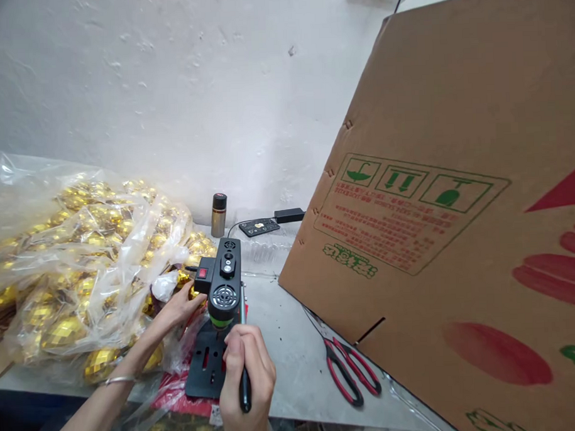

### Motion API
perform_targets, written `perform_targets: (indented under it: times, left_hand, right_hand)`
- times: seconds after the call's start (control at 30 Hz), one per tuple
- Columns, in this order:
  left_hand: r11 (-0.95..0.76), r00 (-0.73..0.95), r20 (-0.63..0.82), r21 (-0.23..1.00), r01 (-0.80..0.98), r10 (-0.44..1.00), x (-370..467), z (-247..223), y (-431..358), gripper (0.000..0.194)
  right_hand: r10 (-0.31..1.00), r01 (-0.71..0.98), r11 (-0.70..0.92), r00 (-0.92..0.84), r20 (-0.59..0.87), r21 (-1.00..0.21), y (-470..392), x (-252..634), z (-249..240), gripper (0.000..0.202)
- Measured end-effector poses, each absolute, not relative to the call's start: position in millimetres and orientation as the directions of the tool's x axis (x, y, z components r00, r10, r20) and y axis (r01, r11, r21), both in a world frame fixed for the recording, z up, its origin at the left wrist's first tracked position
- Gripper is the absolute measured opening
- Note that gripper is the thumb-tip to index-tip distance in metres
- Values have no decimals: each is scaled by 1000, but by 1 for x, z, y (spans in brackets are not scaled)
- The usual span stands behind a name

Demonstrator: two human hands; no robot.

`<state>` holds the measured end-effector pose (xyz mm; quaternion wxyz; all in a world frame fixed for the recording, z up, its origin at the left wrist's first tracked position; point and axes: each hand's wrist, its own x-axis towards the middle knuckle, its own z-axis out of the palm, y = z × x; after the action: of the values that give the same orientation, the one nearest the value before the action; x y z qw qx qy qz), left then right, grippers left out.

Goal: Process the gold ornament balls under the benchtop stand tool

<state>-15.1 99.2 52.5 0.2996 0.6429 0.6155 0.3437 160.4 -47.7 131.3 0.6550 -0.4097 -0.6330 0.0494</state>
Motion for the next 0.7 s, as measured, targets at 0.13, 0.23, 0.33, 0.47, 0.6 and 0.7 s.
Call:
perform_targets:
  times: [0.13, 0.23, 0.33, 0.47, 0.6, 0.7]
  left_hand:
    - [-48, -1, 57, 840, 540, 998, -22, 50, 51, 54]
    - [-59, -25, 75, 919, 390, 997, -13, 33, 18, 60]
    - [-70, -65, 87, 970, 233, 994, 2, 9, -1, 63]
    - [-167, -56, 182, 964, 205, 982, 10, -17, -11, 61]
    - [-304, 39, 309, 892, 335, 950, 6, -21, -14, 50]
    - [-347, 89, 340, 859, 377, 936, 7, -16, -14, 49]
  right_hand:
    - [576, 437, 660, 230, 785, -612, -44, 157, 154, 34]
    - [563, 458, 664, 215, 798, -591, -42, 157, 165, 35]
    - [562, 489, 652, 202, 802, -579, -41, 158, 168, 35]
    - [571, 504, 642, 188, 799, -577, -43, 158, 168, 35]
    - [575, 496, 644, 190, 796, -583, -45, 159, 165, 34]
    - [578, 482, 648, 193, 793, -590, -46, 159, 164, 33]
